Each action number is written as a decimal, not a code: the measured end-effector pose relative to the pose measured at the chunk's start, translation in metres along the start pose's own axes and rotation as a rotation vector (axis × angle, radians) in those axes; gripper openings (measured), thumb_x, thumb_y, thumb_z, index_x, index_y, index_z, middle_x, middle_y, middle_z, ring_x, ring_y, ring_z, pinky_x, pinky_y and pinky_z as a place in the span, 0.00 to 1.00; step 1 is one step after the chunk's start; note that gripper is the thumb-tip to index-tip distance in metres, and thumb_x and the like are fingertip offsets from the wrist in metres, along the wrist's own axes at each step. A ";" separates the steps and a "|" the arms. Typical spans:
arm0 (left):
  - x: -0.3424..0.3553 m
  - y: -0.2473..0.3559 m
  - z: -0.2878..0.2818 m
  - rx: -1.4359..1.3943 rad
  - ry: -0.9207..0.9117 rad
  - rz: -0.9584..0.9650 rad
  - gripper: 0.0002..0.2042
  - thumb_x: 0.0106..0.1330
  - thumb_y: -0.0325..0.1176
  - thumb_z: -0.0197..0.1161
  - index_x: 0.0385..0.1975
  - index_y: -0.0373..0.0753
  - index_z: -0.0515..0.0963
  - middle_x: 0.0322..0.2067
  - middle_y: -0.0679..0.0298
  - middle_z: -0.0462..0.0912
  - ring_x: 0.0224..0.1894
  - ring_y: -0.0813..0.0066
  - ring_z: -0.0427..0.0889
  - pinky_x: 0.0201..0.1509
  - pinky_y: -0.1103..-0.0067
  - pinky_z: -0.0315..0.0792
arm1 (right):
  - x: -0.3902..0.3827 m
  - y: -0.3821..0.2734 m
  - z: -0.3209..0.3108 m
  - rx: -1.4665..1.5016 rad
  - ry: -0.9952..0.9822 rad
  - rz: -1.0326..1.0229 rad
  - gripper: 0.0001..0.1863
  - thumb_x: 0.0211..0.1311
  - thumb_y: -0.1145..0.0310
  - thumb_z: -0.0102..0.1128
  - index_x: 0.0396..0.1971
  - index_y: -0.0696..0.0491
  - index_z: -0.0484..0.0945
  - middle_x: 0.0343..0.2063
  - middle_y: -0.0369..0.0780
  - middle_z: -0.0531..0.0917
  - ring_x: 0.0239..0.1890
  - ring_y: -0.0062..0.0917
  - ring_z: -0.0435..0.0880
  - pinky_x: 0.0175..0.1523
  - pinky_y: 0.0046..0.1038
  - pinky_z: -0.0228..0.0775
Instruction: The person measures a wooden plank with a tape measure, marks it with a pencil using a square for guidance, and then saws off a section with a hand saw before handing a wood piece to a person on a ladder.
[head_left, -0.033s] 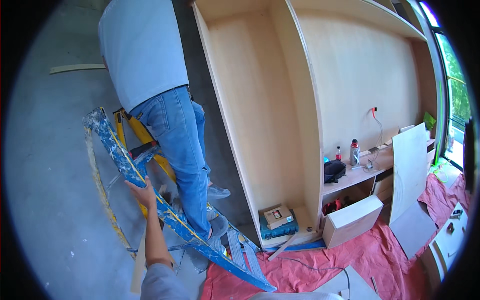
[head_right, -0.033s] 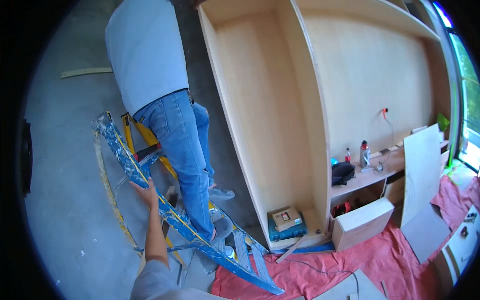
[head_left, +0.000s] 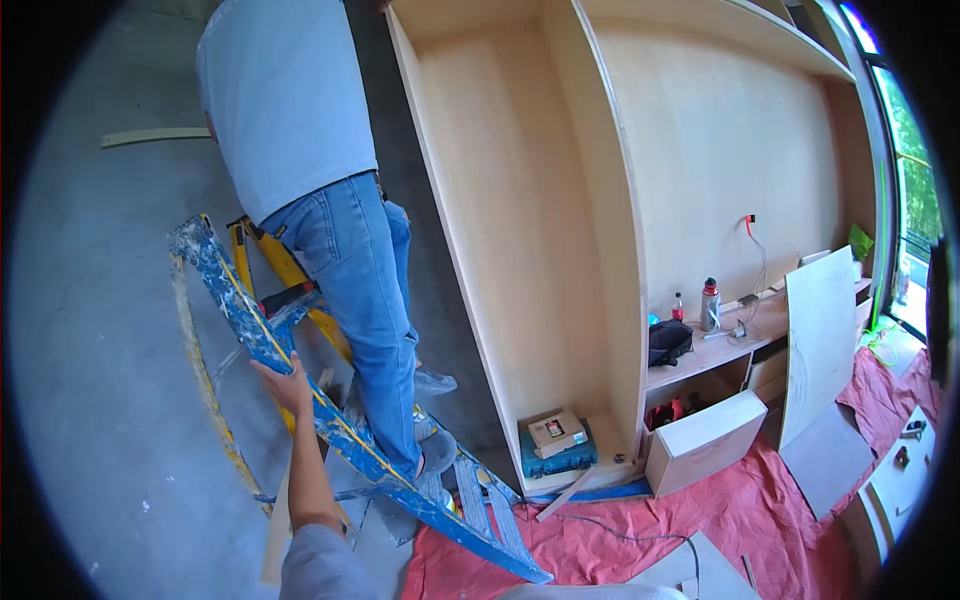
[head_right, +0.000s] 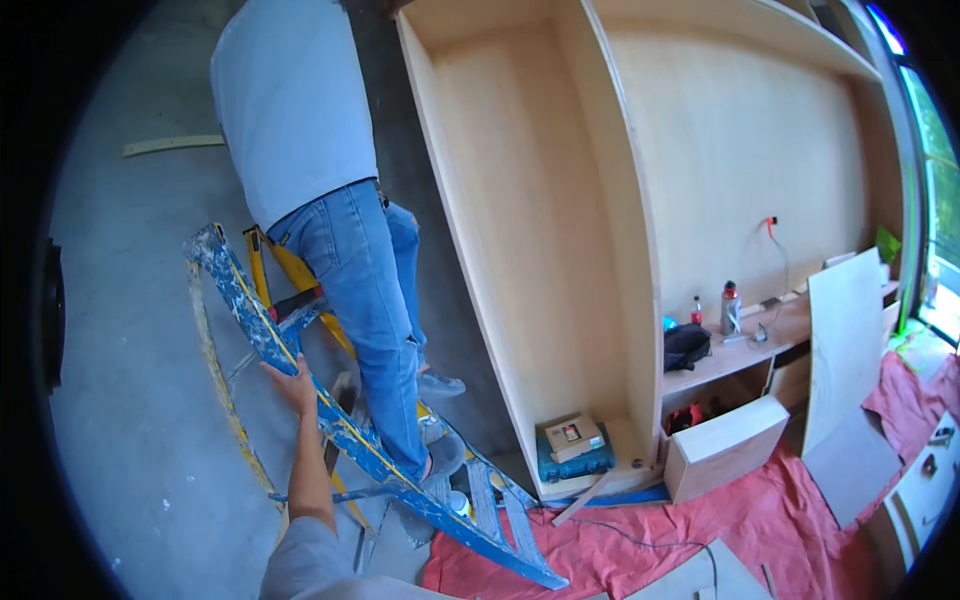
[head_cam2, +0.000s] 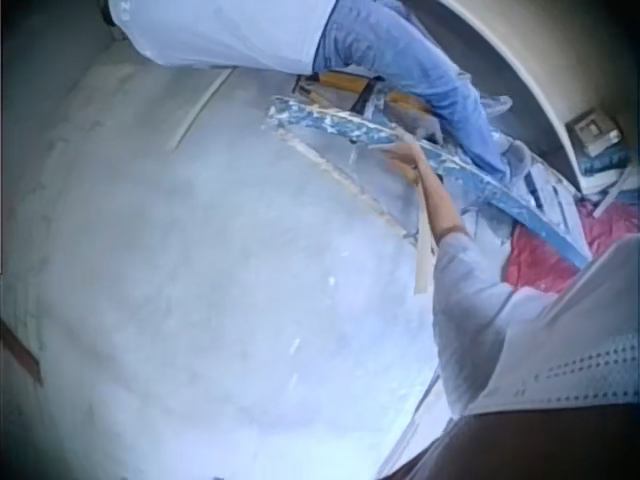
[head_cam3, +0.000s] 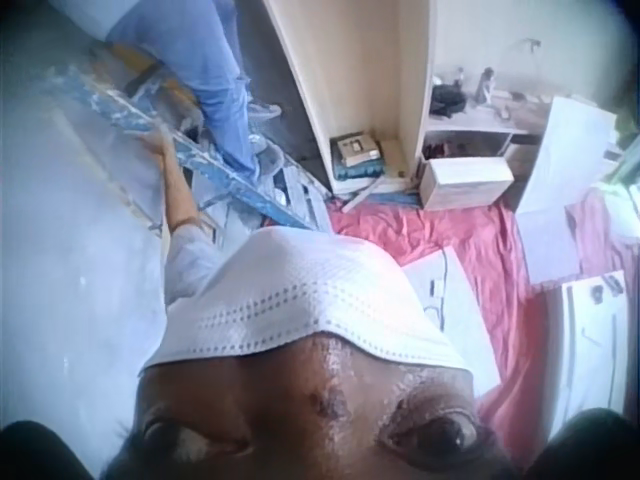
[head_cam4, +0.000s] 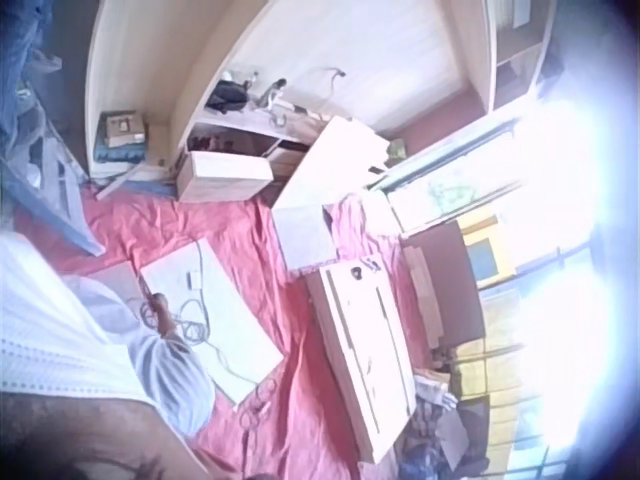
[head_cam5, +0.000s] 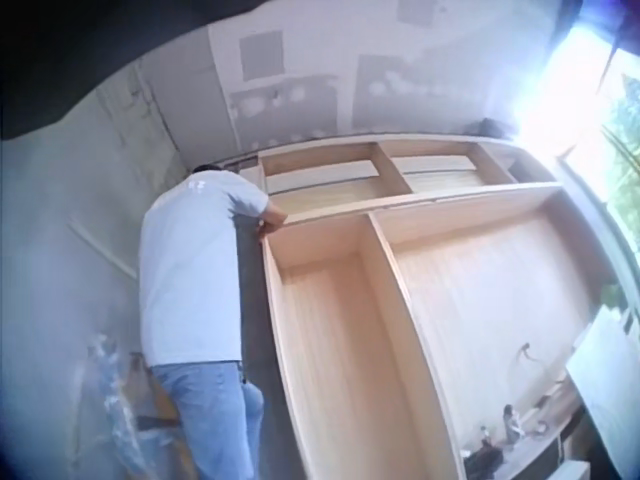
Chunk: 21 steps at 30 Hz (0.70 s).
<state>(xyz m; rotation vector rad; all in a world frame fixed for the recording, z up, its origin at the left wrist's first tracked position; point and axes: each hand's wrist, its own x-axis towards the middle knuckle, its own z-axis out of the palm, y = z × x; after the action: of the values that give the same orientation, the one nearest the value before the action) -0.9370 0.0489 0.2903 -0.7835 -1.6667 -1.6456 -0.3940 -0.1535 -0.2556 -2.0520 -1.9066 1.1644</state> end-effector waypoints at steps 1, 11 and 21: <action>0.000 0.001 -0.001 0.002 -0.019 -0.008 0.48 0.59 0.53 0.64 0.70 0.33 0.44 0.55 0.41 0.68 0.56 0.42 0.69 0.57 0.60 0.67 | 0.000 0.003 -0.001 0.002 0.000 -0.006 0.17 0.64 0.54 0.55 0.35 0.54 0.76 0.25 0.46 0.80 0.25 0.38 0.79 0.30 0.37 0.72; 0.010 -0.031 0.013 0.025 0.033 0.069 0.50 0.57 0.56 0.64 0.68 0.28 0.46 0.60 0.37 0.63 0.61 0.41 0.65 0.64 0.60 0.60 | -0.020 0.033 0.033 -0.030 -0.008 -0.049 0.18 0.63 0.53 0.54 0.29 0.53 0.78 0.23 0.45 0.80 0.23 0.39 0.79 0.29 0.39 0.72; 0.000 -0.006 0.000 -0.022 -0.079 -0.121 0.50 0.57 0.57 0.64 0.70 0.34 0.44 0.59 0.37 0.63 0.63 0.41 0.62 0.65 0.60 0.59 | -0.075 0.125 0.109 -0.328 -0.060 -0.425 0.20 0.62 0.51 0.54 0.22 0.52 0.79 0.20 0.45 0.80 0.22 0.40 0.80 0.27 0.41 0.72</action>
<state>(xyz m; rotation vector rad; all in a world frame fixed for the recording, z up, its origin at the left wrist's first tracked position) -0.9420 0.0485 0.2865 -0.7809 -1.7849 -1.7380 -0.3516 -0.2905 -0.3677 -1.6189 -2.5383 0.8659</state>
